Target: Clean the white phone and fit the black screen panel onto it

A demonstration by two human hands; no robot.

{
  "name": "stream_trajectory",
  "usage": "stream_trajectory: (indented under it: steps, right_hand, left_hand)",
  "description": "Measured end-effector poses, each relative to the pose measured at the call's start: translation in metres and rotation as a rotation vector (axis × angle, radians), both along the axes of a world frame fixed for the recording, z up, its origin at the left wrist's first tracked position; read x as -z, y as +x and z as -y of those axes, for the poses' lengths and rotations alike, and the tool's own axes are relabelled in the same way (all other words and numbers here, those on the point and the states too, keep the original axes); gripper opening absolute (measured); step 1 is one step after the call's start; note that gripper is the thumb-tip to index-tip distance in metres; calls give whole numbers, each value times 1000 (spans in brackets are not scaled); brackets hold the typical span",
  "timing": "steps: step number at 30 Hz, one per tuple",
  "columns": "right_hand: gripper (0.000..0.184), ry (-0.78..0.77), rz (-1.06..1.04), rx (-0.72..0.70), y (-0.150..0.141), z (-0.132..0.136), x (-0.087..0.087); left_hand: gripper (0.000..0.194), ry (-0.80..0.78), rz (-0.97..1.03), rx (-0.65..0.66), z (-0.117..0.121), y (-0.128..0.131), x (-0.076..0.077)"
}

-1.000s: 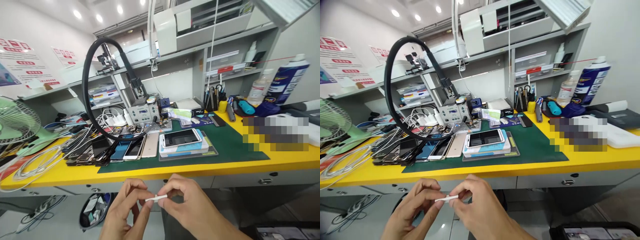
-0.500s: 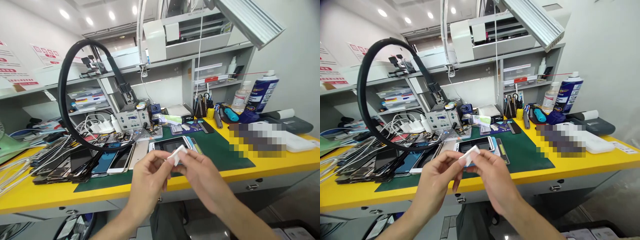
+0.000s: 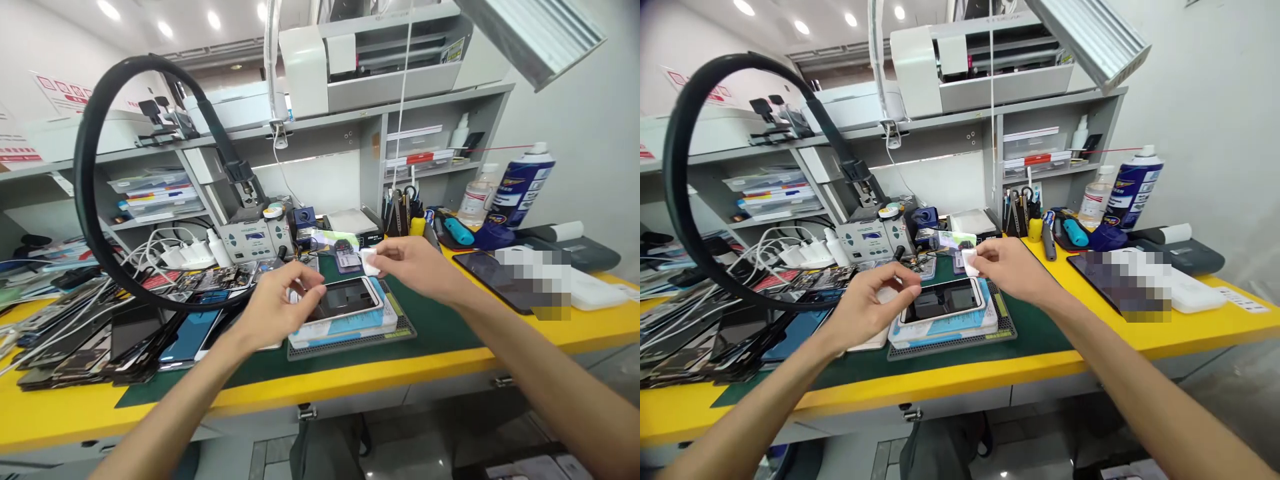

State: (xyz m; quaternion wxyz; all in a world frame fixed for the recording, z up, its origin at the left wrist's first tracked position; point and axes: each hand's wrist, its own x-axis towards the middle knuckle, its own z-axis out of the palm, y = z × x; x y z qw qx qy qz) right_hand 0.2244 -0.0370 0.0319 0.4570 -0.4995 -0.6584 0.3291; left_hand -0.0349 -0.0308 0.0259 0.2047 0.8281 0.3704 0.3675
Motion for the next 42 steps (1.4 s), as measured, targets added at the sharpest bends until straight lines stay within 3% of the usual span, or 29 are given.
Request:
stream_trajectory:
  steps: [4,8,14,24,37,42]
  right_hand:
    - [22,-58,377,-196,18,-37,-9]
    - [18,-116,576,-316,13,-50,-6]
    - [18,-141,662,-150,11,-50,5]
    - [14,-52,754,59,-2,-36,15]
    - [17,-2,882,29,-37,-32,14]
    - [20,36,927,-21,-58,-33,11]
  left_hand:
    - [26,44,-224,93,-29,-28,1]
    - [54,90,-404,106,-29,-42,13]
    - [69,106,-521,69,-27,-50,22]
    - [62,80,-564,-5,-22,-52,17]
    - [71,-65,-599,24,-23,-57,8]
    - [76,-53,-543,51,-25,-57,10]
